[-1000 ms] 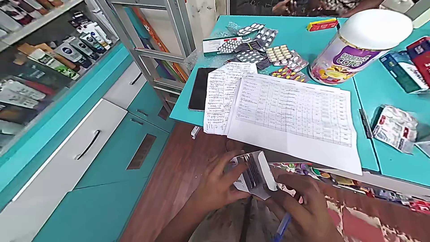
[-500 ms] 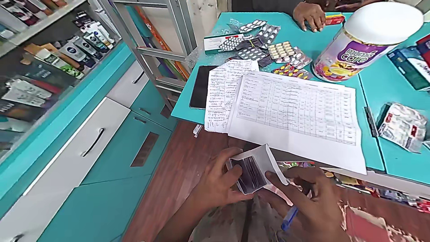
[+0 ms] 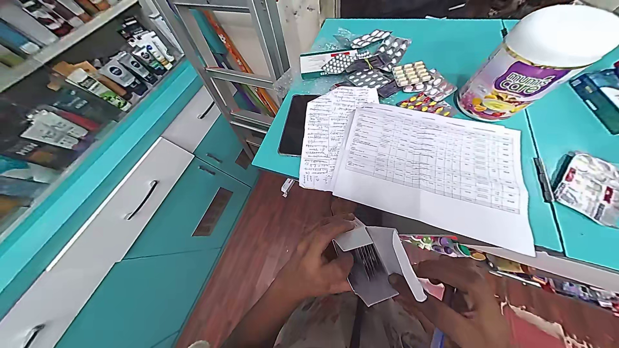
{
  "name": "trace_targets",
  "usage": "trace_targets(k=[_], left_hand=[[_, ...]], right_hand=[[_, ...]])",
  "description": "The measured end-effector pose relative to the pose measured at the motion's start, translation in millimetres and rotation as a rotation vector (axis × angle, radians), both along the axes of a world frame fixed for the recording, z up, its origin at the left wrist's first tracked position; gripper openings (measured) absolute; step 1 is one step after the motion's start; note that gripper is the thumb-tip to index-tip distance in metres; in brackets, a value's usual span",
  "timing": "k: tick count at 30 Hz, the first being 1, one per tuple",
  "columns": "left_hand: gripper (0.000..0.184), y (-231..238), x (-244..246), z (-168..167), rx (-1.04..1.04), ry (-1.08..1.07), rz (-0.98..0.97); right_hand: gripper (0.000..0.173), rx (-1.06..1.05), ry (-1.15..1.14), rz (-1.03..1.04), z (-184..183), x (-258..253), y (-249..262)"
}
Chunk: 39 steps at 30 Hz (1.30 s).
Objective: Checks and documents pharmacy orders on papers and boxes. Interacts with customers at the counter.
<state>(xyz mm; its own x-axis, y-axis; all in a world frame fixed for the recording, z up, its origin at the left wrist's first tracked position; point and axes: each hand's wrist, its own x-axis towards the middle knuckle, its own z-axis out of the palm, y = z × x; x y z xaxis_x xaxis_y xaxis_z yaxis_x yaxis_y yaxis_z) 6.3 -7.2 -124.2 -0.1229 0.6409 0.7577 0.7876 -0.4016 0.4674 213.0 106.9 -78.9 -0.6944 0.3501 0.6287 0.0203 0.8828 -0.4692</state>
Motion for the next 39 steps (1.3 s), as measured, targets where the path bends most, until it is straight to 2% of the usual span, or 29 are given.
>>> trace_targets(k=[4, 10, 18, 39], left_hand=[[0.027, 0.7, -1.1, -0.5, 0.016, 0.003, -0.004], [0.033, -1.1, -6.3, 5.0, 0.026, 0.047, -0.012], [0.014, -2.1, -6.2, 6.2, -0.033, 0.058, 0.035], [0.034, 3.4, -7.9, 0.1, 0.004, 0.132, 0.061]], right_hand=[[0.01, 0.015, 0.035, 0.025, -2.9, -1.6, 2.9], [0.009, -0.016, 0.078, 0.053, -8.7, -3.8, 4.6], [0.008, -0.049, 0.137, 0.048, -19.1, -10.5, 6.2], [0.003, -0.023, 0.091, 0.03, -13.7, -14.6, 6.6]])
